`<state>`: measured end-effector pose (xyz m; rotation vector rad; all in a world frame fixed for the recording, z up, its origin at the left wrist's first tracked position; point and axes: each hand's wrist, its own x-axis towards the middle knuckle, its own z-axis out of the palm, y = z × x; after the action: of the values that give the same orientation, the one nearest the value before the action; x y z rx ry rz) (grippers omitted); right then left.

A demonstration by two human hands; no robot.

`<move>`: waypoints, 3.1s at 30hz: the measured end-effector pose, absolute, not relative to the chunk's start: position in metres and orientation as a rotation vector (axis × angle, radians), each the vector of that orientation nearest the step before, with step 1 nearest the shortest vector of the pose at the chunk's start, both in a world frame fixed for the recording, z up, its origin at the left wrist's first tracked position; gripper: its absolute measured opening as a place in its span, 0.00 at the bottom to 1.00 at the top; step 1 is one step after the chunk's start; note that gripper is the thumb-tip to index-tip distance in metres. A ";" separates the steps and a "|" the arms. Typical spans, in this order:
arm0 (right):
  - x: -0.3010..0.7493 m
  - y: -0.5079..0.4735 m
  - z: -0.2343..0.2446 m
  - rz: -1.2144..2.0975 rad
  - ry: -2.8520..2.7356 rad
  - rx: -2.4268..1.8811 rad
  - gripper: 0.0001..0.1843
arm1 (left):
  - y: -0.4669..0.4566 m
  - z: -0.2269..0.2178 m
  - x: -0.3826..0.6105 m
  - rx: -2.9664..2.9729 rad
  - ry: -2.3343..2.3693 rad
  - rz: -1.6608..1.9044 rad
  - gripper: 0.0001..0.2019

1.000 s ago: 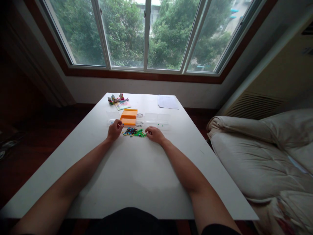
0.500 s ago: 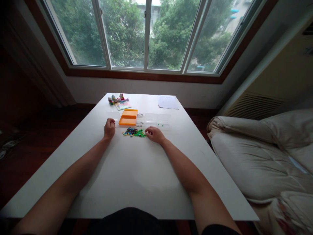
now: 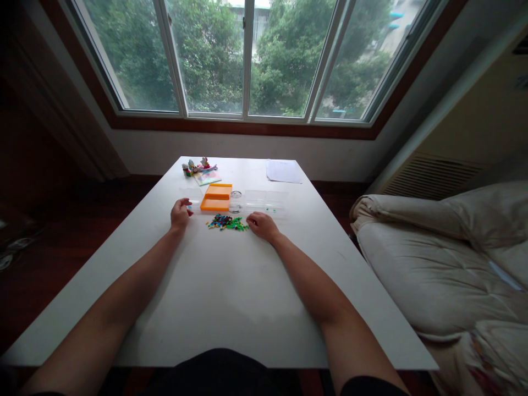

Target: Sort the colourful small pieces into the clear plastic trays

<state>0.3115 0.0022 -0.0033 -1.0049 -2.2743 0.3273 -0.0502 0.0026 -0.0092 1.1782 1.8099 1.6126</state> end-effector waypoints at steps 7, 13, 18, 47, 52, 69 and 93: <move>0.311 0.002 -0.003 0.316 -2.288 -1.009 0.09 | 0.005 -0.014 -0.052 1.220 1.816 1.586 0.29; 0.310 0.001 -0.002 0.340 -2.282 -0.981 0.08 | 0.001 -0.012 -0.048 1.393 1.870 1.545 0.23; 0.310 0.001 -0.002 0.372 -2.296 -0.959 0.11 | -0.005 -0.009 -0.040 1.678 1.827 1.368 0.16; 0.314 0.009 -0.007 0.249 -2.347 -0.990 0.02 | -0.019 0.002 -0.018 2.178 1.638 1.006 0.13; 0.316 0.006 -0.003 0.166 -2.339 -1.050 0.04 | -0.018 -0.001 -0.019 2.197 1.623 0.992 0.14; 0.317 0.012 -0.005 0.381 -1.922 -1.220 0.07 | -0.019 -0.002 -0.019 2.320 1.798 0.876 0.10; 0.330 0.018 -0.004 0.220 -1.819 -1.129 0.12 | -0.021 -0.001 -0.017 2.292 1.834 0.896 0.09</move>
<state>0.3297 0.0183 -0.0039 -1.1295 -1.8191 0.2202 -0.0173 -0.0207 -0.0005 2.2915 1.8341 0.8959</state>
